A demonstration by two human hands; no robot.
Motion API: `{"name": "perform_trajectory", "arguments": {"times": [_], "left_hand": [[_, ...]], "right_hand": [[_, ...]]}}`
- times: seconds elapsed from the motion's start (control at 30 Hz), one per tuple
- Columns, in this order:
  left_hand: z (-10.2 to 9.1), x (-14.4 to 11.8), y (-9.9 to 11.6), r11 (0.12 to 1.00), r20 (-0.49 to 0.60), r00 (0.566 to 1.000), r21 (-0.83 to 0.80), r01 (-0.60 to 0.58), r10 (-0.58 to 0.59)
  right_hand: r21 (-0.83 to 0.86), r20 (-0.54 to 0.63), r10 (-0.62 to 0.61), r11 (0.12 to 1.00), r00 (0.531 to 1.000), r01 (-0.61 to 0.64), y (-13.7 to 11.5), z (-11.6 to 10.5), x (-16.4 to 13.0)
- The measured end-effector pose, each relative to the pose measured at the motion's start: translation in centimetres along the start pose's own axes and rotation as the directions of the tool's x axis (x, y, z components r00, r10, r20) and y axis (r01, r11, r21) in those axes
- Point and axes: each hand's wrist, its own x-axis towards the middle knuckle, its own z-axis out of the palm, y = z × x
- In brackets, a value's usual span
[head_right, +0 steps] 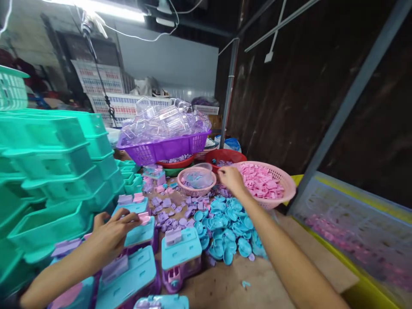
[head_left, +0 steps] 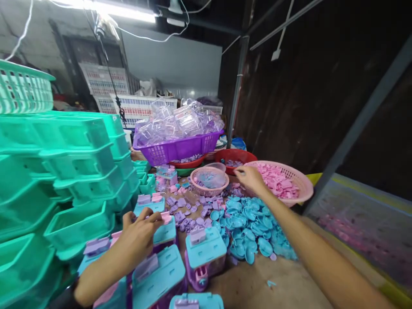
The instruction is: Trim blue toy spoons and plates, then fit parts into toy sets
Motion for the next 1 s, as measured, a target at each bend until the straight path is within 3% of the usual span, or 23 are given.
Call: {"name": "perform_trajectory", "arguments": {"times": [0.13,0.27,0.33,0.53,0.8,1.0], "left_hand": [[0.8,0.2,-0.3,1.000,-0.062,0.998,-0.011,0.001,-0.001],[0.6,0.0,-0.1,0.997,-0.082,0.997,-0.068,-0.022,0.016],[0.5,-0.2,0.0,0.994,-0.092,0.996,-0.104,-0.030,0.020],[1.5,-1.1,-0.2,0.987,-0.273,0.961,-0.144,-0.074,0.033],[-0.1,-1.1,0.9,0.973,-0.216,0.974,-0.203,-0.107,0.062],[0.7,-1.2,0.9,0.968,-0.236,0.971,-0.231,-0.099,0.043]], "right_hand": [[-0.208,0.088,0.244,0.953,0.966,-0.222,9.0,-0.1,0.8],[-0.350,0.158,0.357,0.892,0.921,-0.285,13.3,2.7,1.0],[-0.391,0.173,0.376,0.875,0.910,-0.287,14.4,3.9,1.4],[-0.421,0.203,0.368,0.870,0.907,-0.258,16.6,5.5,3.2],[-0.395,0.172,0.267,0.900,0.948,-0.182,17.8,5.4,3.2],[-0.386,0.165,0.207,0.913,0.964,-0.131,17.8,5.5,3.1]]}}
